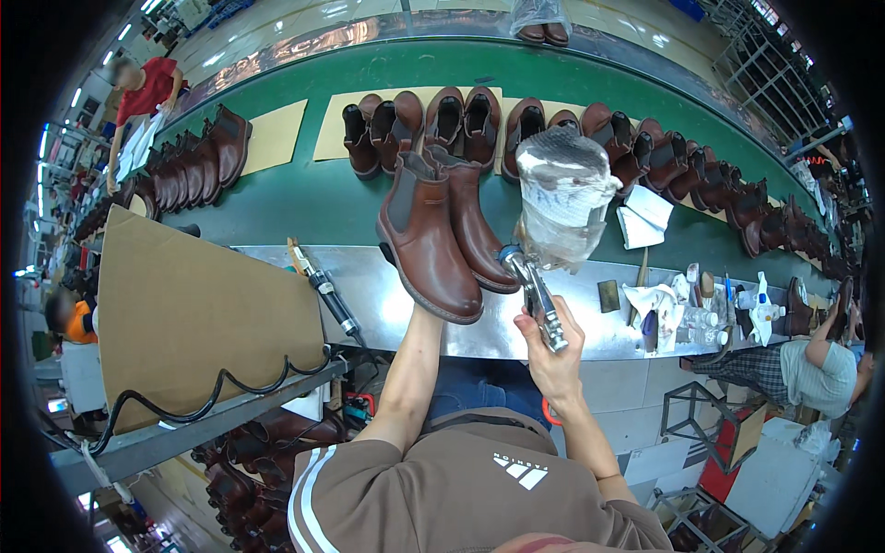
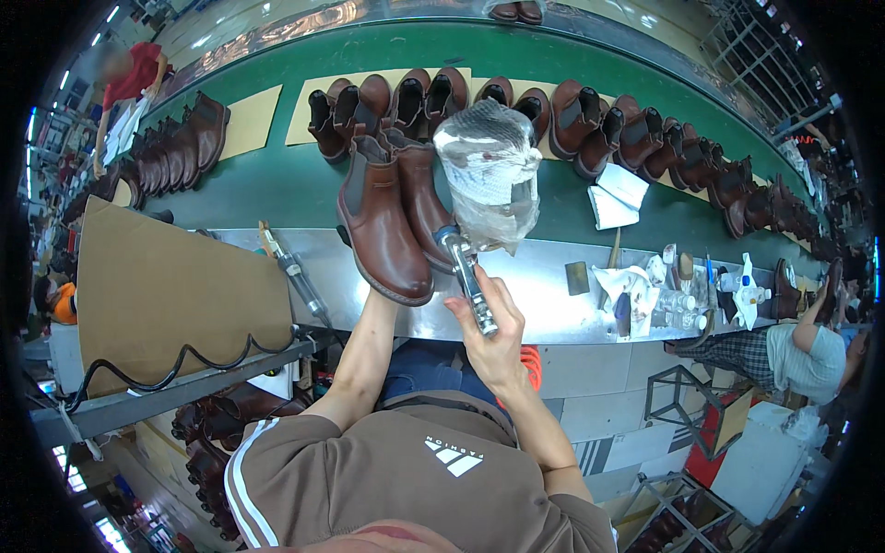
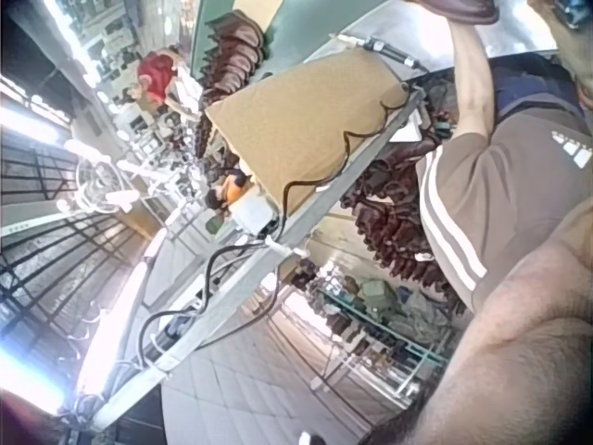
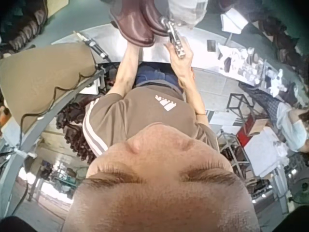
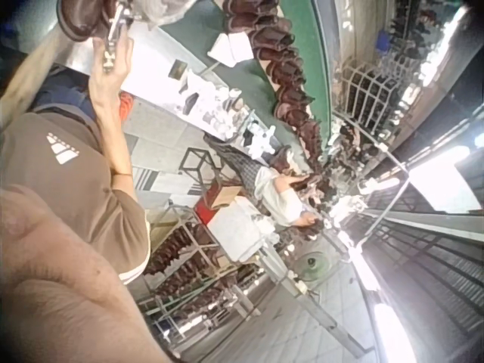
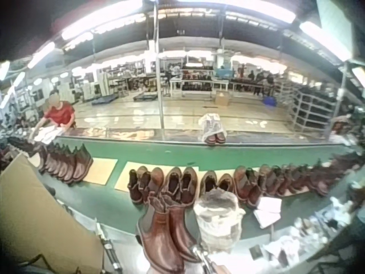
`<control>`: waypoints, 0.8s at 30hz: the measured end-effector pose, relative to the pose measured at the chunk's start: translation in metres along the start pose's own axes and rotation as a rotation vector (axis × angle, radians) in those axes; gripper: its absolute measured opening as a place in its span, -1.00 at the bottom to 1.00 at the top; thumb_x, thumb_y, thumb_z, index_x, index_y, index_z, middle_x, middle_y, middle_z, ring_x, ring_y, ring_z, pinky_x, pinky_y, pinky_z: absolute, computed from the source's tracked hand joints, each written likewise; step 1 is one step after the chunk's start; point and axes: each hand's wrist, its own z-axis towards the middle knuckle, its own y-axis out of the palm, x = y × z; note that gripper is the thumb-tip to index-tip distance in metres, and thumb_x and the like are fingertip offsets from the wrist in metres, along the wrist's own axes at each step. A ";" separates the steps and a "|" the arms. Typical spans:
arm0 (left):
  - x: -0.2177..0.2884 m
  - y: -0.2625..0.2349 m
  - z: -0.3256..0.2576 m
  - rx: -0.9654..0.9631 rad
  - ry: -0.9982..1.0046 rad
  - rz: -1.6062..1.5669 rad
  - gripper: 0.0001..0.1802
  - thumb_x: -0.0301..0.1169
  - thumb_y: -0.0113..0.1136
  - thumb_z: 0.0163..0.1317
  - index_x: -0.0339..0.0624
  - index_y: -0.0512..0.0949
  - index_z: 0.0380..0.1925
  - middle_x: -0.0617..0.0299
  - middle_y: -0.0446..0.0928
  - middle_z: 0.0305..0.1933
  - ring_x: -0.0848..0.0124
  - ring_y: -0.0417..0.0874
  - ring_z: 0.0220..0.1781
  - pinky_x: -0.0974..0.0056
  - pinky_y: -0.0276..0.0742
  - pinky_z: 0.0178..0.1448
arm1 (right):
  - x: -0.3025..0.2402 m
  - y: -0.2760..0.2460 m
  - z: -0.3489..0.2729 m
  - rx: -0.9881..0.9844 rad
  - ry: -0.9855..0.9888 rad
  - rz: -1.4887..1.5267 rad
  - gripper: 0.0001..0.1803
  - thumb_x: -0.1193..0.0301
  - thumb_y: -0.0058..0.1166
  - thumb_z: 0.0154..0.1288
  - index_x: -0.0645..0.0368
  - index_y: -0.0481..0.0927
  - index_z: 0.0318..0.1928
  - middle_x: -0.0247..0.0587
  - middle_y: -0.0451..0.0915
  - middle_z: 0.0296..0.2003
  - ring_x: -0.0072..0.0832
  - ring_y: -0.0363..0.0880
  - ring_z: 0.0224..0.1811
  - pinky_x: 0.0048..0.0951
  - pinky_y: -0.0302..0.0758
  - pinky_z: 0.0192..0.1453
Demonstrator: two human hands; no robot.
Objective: Cleaning and inspecting brown leather boots on a shoe manufacturing assembly line.
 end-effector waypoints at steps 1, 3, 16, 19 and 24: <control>0.001 0.000 0.002 -0.003 -0.003 -0.001 -0.60 -0.30 -0.07 0.39 -0.24 0.29 0.14 0.15 0.42 0.03 0.42 0.46 -0.03 0.32 0.42 0.11 | -0.005 -0.001 0.002 -0.010 -0.025 0.008 -0.51 0.51 0.24 0.12 0.44 0.44 0.06 -0.12 0.49 -0.38 -0.47 0.48 -0.38 -0.49 0.44 -0.28; 0.002 0.000 0.005 -0.008 -0.007 -0.001 -0.60 -0.30 -0.07 0.39 -0.25 0.29 0.14 0.15 0.42 0.03 0.42 0.46 -0.03 0.32 0.42 0.11 | -0.010 0.002 0.010 -0.032 -0.064 -0.021 -0.51 0.51 0.24 0.11 0.43 0.44 0.05 -0.11 0.49 -0.39 -0.47 0.47 -0.39 -0.48 0.43 -0.29; 0.014 0.000 0.030 0.028 0.018 0.012 -0.61 -0.30 -0.07 0.39 -0.25 0.29 0.14 0.15 0.42 0.02 0.42 0.46 -0.04 0.32 0.41 0.11 | 0.001 0.022 0.003 -0.213 0.160 0.352 -0.75 0.44 0.21 0.18 0.37 0.53 -0.21 -0.32 0.36 -0.50 -0.63 0.26 -0.47 -0.54 0.29 -0.39; 0.015 -0.003 0.025 0.038 0.024 0.020 -0.61 -0.30 -0.07 0.39 -0.25 0.29 0.14 0.15 0.42 0.02 0.42 0.46 -0.04 0.32 0.41 0.11 | -0.012 0.010 0.005 -0.204 0.084 0.219 -0.70 0.48 0.20 0.18 0.39 0.53 -0.11 -0.29 0.41 -0.49 -0.61 0.31 -0.48 -0.54 0.31 -0.39; 0.022 -0.006 0.030 0.031 0.016 0.031 -0.61 -0.30 -0.07 0.39 -0.25 0.29 0.14 0.15 0.42 0.02 0.43 0.46 -0.04 0.32 0.41 0.11 | -0.020 0.015 0.006 -0.341 0.028 0.083 -0.56 0.52 0.23 0.13 0.37 0.48 0.04 -0.21 0.48 -0.44 -0.56 0.44 -0.43 -0.54 0.39 -0.32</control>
